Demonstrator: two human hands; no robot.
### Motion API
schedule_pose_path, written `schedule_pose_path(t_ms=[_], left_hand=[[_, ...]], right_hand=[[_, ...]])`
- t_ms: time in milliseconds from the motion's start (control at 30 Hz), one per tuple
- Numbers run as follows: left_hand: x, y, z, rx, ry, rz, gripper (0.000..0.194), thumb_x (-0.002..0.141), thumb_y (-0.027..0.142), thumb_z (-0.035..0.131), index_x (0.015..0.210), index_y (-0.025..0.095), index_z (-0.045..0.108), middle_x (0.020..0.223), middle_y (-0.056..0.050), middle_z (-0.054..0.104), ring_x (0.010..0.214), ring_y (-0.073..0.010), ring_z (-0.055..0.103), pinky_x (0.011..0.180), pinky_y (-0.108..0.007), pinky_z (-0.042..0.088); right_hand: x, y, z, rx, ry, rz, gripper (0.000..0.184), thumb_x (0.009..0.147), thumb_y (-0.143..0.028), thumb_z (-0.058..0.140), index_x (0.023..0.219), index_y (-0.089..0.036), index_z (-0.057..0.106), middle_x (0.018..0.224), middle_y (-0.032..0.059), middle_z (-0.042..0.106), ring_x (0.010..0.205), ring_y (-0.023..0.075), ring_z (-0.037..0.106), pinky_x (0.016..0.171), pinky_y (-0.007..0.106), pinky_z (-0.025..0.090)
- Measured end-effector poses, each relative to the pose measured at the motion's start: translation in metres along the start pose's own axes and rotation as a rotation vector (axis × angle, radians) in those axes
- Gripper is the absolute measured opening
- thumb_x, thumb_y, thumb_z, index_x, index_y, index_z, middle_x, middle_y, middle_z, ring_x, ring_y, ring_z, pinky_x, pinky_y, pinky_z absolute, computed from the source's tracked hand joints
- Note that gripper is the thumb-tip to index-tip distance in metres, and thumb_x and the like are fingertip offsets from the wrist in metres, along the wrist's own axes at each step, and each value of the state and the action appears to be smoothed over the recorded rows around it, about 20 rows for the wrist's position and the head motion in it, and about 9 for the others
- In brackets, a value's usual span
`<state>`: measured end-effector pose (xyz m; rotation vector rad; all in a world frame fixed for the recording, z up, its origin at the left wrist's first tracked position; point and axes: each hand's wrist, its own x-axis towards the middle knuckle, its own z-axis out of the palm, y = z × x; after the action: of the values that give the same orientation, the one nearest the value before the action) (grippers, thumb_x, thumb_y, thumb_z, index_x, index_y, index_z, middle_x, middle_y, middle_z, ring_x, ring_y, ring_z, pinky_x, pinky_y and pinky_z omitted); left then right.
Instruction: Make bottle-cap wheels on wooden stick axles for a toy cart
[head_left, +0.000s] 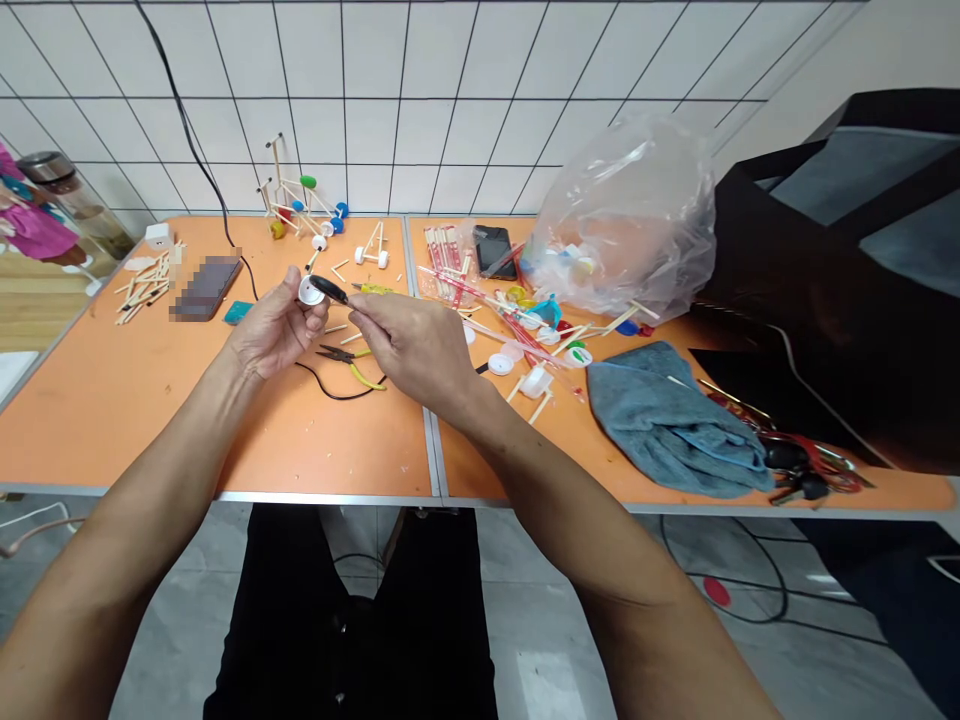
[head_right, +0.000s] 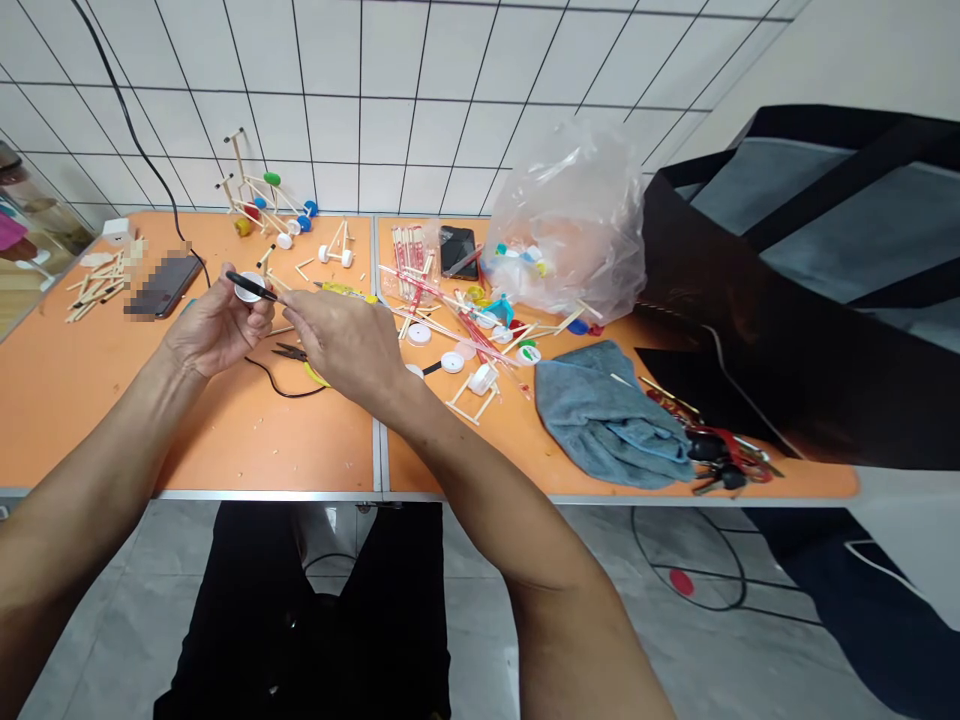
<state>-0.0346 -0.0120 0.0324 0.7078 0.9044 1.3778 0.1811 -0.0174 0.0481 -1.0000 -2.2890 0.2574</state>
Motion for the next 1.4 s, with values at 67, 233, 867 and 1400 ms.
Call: schedule_pose_path(t_ms=[67,233,867,1400], left_hand=[[0.002,-0.001,-0.002,0.003,0.007,-0.009,0.048,0.102,0.059,0.088,0.083,0.018,0.071,0.066,0.001,0.069,0.055,-0.0085,0.064,0.053,-0.018,0.053],[0.003,-0.002,-0.003,0.030,-0.019,-0.033,0.051,0.101,0.061,0.088,0.081,0.017,0.072,0.062,0.002,0.067,0.048,-0.0074,0.058,0.047,-0.018,0.049],[-0.004,-0.001,-0.002,0.182,-0.018,0.016,0.039,0.092,0.041,0.098,0.078,0.018,0.070,0.064,0.004,0.064,0.045,-0.0070,0.056,0.041,-0.015,0.046],[-0.007,-0.003,0.006,0.127,-0.073,0.182,0.049,0.067,0.035,0.115,0.065,0.017,0.069,0.065,0.003,0.067,0.052,-0.0054,0.056,0.046,-0.014,0.044]], right_hand=[[-0.001,0.000,0.001,-0.054,-0.013,-0.011,0.036,0.121,-0.033,0.052,0.131,-0.028,0.086,0.120,0.0067,0.088,0.105,0.0230,0.076,0.078,0.031,0.045],[-0.002,-0.002,0.000,-0.193,-0.056,-0.041,0.038,0.121,-0.032,0.052,0.142,-0.030,0.083,0.113,0.0080,0.086,0.093,0.0224,0.072,0.069,0.033,0.036],[-0.001,-0.003,0.000,-0.390,-0.022,-0.282,0.045,0.123,-0.018,0.040,0.140,-0.021,0.082,0.097,0.0093,0.078,0.094,0.0231,0.064,0.080,0.037,0.045],[0.006,-0.002,0.017,0.797,-0.153,0.297,0.035,0.117,-0.035,0.058,0.085,-0.023,0.059,0.071,-0.0025,0.069,0.053,0.0096,0.052,0.054,0.023,0.039]])
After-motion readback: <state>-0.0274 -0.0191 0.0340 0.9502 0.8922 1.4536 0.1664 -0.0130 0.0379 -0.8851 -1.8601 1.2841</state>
